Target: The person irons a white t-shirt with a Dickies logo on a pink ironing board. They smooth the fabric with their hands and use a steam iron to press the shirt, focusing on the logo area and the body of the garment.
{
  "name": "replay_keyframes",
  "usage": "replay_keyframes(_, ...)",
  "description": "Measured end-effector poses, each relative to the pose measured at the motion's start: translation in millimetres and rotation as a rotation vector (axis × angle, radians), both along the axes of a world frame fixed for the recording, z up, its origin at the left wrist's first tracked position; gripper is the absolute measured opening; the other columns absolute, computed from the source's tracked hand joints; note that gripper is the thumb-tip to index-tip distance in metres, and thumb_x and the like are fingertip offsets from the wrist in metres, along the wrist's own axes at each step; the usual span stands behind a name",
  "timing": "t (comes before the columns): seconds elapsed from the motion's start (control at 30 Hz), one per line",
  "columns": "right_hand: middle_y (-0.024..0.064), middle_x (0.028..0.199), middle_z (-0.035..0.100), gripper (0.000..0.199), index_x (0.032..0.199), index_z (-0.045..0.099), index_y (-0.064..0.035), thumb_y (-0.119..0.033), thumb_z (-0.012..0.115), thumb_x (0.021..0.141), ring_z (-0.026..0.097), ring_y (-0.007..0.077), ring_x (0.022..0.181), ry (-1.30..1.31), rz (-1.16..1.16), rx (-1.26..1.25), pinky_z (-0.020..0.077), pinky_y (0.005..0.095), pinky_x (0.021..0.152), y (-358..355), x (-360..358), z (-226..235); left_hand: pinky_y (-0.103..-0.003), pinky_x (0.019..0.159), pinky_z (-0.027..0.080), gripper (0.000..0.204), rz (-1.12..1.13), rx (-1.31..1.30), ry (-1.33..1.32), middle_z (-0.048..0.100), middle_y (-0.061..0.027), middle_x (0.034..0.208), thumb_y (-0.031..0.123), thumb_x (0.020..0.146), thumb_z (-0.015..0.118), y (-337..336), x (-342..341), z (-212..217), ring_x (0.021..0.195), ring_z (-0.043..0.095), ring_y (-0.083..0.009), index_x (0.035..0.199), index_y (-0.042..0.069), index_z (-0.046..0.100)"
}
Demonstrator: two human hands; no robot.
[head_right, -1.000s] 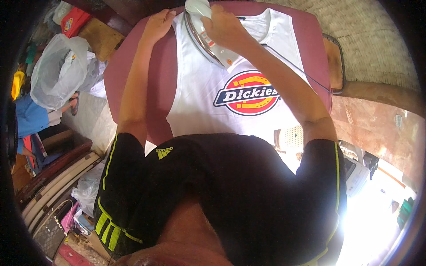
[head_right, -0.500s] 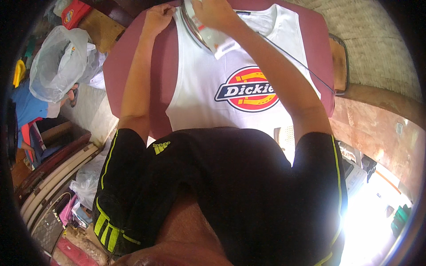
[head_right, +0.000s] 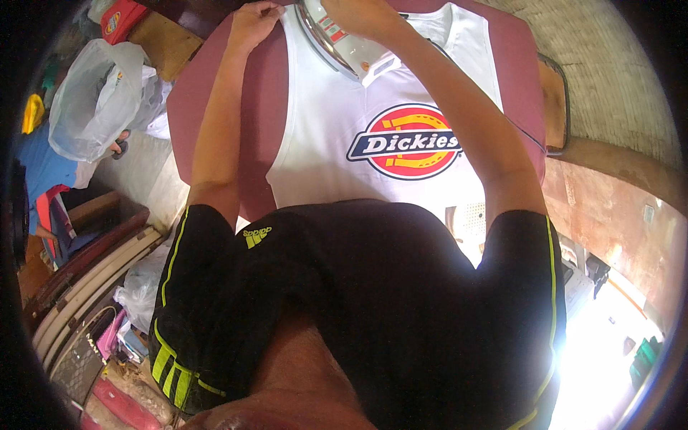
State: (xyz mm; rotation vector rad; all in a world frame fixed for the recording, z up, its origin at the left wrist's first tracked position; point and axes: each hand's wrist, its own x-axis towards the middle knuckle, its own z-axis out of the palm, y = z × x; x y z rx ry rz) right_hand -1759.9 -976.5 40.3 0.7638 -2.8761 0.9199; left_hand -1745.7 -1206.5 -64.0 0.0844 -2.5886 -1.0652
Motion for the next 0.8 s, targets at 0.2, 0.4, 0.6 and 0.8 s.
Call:
replay_keyframes(0.2, 0.0387, 0.091, 0.061, 0.036, 0.106, 0.049, 0.0081, -0.026, 0.052, 0.095, 0.061, 0.0531, 0.092, 0.113, 0.079, -0.026, 0.0484, 0.0559, 0.079, 12, 5, -17, -0.039, 0.076, 0.054, 0.019, -0.007, 0.022, -0.03, 0.071, -0.0208, 0.089, 0.02, 0.085, 0.066, 4, -3, 7, 0.085, 0.07, -0.0322, 0.085, 0.003, 0.074)
replay_keyframes(0.4, 0.0365, 0.088, 0.061, 0.037, 0.104, 0.048, 0.007, -0.029, 0.054, 0.095, 0.063, 0.0501, 0.087, -0.23, 0.024, -0.094, 0.0501, 0.0532, 0.075, 1, 7, 23, -0.041, 0.08, 0.054, 0.018, 0.059, 0.011, -0.009, 0.07, -0.0216, 0.091, 0.019, 0.084, 0.067, -2, -1, -4, 0.088, 0.069, -0.0338, 0.088, 0.003, 0.075)
replay_keyframes(0.6, 0.0203, 0.088, 0.067, 0.04, 0.115, 0.058, -0.0014, -0.037, 0.056, 0.096, 0.065, 0.0314, 0.074, -0.088, 0.28, 0.004, 0.0512, 0.0391, 0.07, 57, 3, 8, -0.04, 0.078, 0.054, 0.018, 0.018, -0.033, -0.027, 0.069, -0.0225, 0.086, 0.018, 0.082, 0.066, -6, -12, -3, 0.086, 0.07, -0.0344, 0.086, 0.002, 0.074)
replay_keyframes(0.8, 0.0268, 0.079, 0.064, 0.032, 0.095, 0.052, 0.0059, -0.026, 0.052, 0.096, 0.069, 0.0373, 0.079, 0.036, 0.539, 0.068, 0.053, 0.046, 0.068, 1, 15, 30, -0.035, 0.059, 0.052, 0.018, -0.368, 1.207, -0.127, 0.071, -0.0099, 0.075, 0.014, 0.087, 0.063, -123, 26, -54, 0.066, 0.068, -0.0223, 0.087, -0.002, 0.071)
